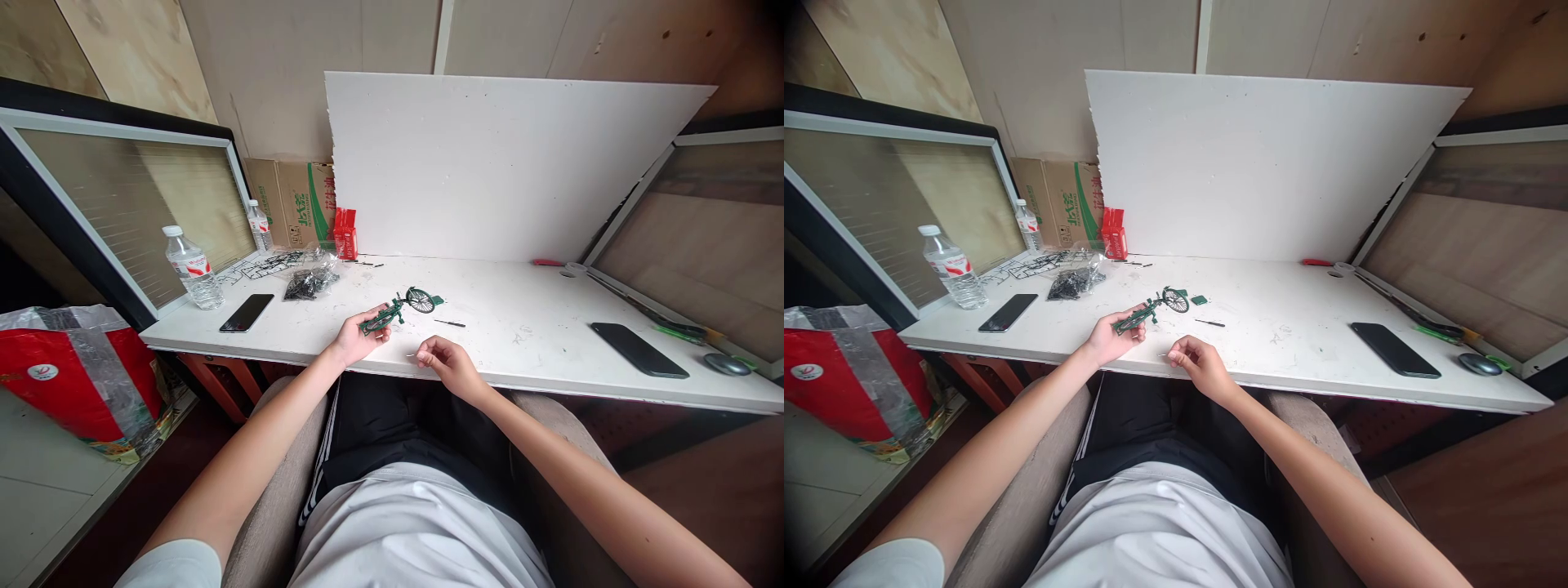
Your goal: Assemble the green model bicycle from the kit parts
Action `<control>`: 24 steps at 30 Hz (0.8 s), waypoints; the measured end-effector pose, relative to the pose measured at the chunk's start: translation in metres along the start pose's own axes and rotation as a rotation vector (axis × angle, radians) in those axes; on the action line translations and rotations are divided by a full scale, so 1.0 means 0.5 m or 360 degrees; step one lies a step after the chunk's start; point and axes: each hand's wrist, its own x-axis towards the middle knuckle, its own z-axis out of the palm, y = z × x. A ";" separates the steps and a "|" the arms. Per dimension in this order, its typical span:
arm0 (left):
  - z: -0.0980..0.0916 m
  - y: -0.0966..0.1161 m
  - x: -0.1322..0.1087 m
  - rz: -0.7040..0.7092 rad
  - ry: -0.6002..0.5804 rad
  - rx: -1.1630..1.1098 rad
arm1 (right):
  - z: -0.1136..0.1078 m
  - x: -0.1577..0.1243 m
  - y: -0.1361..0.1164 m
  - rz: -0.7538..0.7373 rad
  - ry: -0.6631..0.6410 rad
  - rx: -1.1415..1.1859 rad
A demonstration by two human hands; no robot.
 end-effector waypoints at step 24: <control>-0.008 -0.011 0.003 0.0164 -0.0309 0.0323 | 0.000 0.001 0.003 0.0030 0.0010 0.0059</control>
